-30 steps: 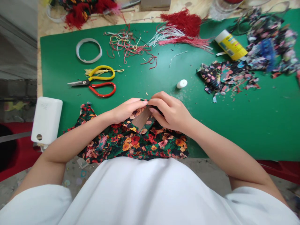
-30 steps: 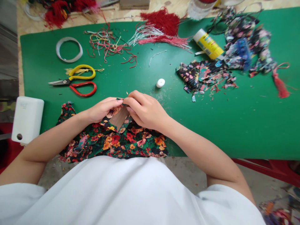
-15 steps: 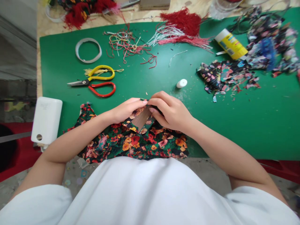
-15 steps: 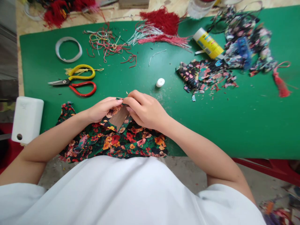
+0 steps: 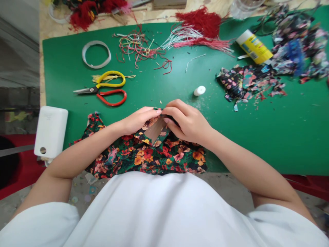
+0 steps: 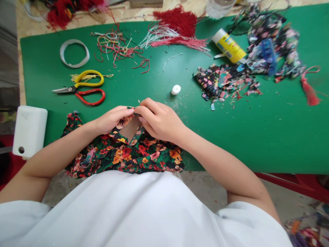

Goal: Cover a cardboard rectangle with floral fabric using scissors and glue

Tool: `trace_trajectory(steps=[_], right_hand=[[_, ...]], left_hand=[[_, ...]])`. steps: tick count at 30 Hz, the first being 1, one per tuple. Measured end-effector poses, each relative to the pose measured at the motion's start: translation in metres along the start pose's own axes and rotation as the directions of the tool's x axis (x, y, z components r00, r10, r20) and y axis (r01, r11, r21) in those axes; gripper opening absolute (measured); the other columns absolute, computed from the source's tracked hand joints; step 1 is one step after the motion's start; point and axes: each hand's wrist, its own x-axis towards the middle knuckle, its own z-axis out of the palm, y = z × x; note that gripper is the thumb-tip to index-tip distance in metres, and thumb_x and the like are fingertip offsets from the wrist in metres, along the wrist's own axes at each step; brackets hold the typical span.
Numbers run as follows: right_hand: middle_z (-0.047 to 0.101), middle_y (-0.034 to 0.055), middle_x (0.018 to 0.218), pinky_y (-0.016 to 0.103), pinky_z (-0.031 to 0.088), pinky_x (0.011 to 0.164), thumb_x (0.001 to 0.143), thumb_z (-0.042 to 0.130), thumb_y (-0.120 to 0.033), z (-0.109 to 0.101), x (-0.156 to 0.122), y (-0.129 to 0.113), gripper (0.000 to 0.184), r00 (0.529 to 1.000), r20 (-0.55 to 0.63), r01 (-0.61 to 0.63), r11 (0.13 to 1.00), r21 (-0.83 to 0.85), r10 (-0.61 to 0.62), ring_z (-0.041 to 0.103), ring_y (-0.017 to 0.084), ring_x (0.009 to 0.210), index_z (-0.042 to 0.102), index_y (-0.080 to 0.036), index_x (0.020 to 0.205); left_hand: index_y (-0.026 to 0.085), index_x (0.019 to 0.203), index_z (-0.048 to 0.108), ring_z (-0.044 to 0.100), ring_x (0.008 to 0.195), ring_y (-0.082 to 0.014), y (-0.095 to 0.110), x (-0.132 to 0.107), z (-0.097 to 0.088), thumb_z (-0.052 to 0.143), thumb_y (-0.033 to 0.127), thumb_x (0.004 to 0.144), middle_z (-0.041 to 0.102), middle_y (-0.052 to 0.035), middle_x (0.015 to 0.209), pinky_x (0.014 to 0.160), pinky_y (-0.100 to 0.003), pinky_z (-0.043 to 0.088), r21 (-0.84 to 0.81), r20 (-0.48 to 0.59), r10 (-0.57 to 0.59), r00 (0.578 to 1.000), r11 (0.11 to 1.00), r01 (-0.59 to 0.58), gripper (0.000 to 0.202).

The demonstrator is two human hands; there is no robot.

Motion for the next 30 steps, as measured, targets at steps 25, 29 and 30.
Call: trace_trajectory(steps=[25,29,30], right_hand=[[0.060,0.0104,0.107,0.031,0.053,0.077,0.098,0.038,-0.024,-0.0013,-0.0020,0.0014,0.022,0.998,0.057,-0.028,0.999,0.020,0.027,0.060,0.019,0.088,0.046,-0.020,0.119],[0.060,0.0103,0.106,0.031,0.053,0.076,0.098,0.040,-0.024,-0.0019,-0.0015,0.0010,0.021,0.999,0.045,-0.019,1.000,0.009,0.019,0.060,0.019,0.086,0.047,-0.020,0.117],[0.060,0.0104,0.106,0.031,0.053,0.076,0.098,0.040,-0.024,-0.0021,-0.0014,0.0010,0.021,0.999,0.048,-0.019,1.000,0.010,0.019,0.060,0.019,0.087,0.047,-0.020,0.118]], left_hand=[[0.015,0.081,0.068,0.060,0.081,-0.0145,-0.0004,0.0004,0.0008,0.059,0.057,0.077,0.069,-0.0016,0.079,0.073,-0.023,0.045,-0.008,-0.021,-0.022,1.000,1.000,0.022,0.043],[0.015,0.080,0.067,0.061,0.080,-0.0133,-0.0014,0.0005,0.0001,0.059,0.054,0.079,0.070,-0.0009,0.080,0.074,-0.023,0.045,-0.022,-0.020,-0.014,1.000,1.000,0.013,0.041],[0.015,0.080,0.067,0.061,0.080,-0.0134,-0.0015,0.0004,0.0001,0.059,0.054,0.079,0.070,-0.0010,0.080,0.074,-0.023,0.045,-0.023,-0.020,-0.014,1.000,1.000,0.013,0.041]])
